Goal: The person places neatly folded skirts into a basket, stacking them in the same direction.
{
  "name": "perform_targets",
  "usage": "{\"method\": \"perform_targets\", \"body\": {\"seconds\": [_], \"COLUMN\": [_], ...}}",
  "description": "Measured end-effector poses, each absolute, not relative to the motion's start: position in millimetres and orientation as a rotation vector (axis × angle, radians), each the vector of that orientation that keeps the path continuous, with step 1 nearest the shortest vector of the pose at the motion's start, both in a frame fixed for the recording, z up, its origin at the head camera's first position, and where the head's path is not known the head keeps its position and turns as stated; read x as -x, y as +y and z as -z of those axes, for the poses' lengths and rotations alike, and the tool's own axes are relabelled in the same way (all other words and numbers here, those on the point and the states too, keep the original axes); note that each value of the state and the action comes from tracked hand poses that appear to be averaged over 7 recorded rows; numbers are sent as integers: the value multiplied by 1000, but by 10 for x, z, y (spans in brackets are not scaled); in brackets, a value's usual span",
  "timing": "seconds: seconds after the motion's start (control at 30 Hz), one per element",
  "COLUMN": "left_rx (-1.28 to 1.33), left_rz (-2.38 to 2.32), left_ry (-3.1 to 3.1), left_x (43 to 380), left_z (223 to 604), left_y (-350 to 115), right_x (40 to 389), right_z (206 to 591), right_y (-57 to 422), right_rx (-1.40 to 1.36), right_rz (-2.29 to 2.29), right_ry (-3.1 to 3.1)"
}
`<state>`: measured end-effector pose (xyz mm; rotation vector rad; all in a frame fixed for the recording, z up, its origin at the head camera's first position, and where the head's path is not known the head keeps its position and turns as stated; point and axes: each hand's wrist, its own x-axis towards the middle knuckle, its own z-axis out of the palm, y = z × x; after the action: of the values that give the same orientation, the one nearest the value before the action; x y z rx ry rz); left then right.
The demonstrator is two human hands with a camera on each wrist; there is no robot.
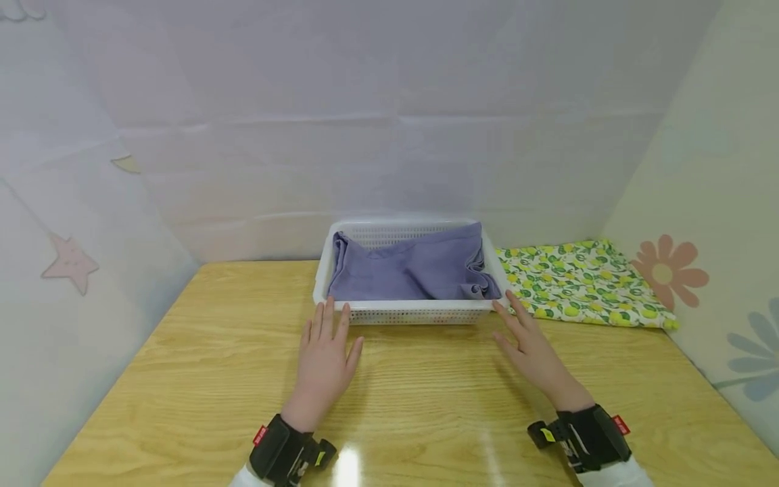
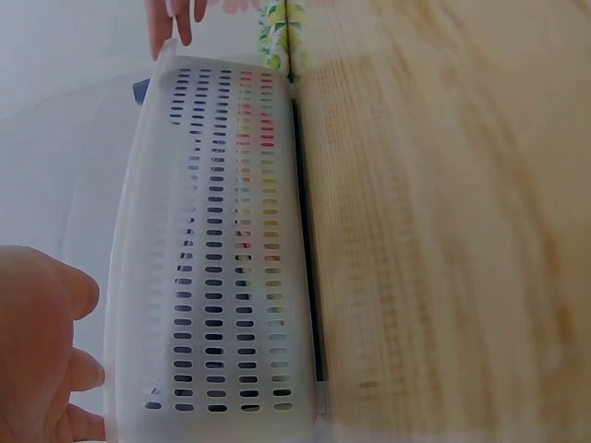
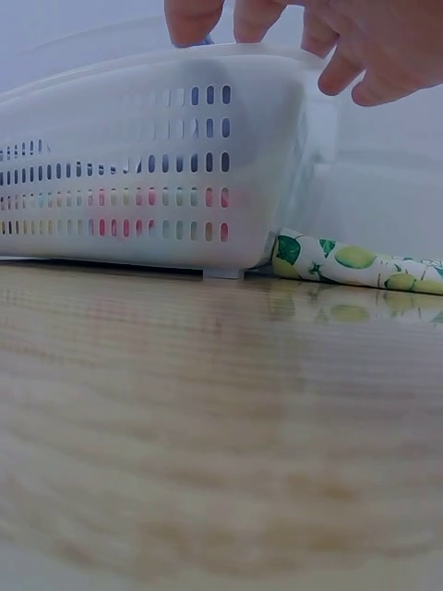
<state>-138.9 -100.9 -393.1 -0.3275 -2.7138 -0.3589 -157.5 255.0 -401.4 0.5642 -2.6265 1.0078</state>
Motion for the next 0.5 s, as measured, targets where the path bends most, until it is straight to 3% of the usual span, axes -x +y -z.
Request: {"method": "perform_targets", "body": {"seconds": [0.5], "left_rx": [337], "left_rz": [434], "left_ry": [-2686], "left_x": [1417], "left_z": [3965], "left_y": [-1034], "right_x": [1657], "right_z": [4083], "right_y": [2594], "right_rx": [-605], "right_rz": [-1186], "right_ry": [-2715]}}
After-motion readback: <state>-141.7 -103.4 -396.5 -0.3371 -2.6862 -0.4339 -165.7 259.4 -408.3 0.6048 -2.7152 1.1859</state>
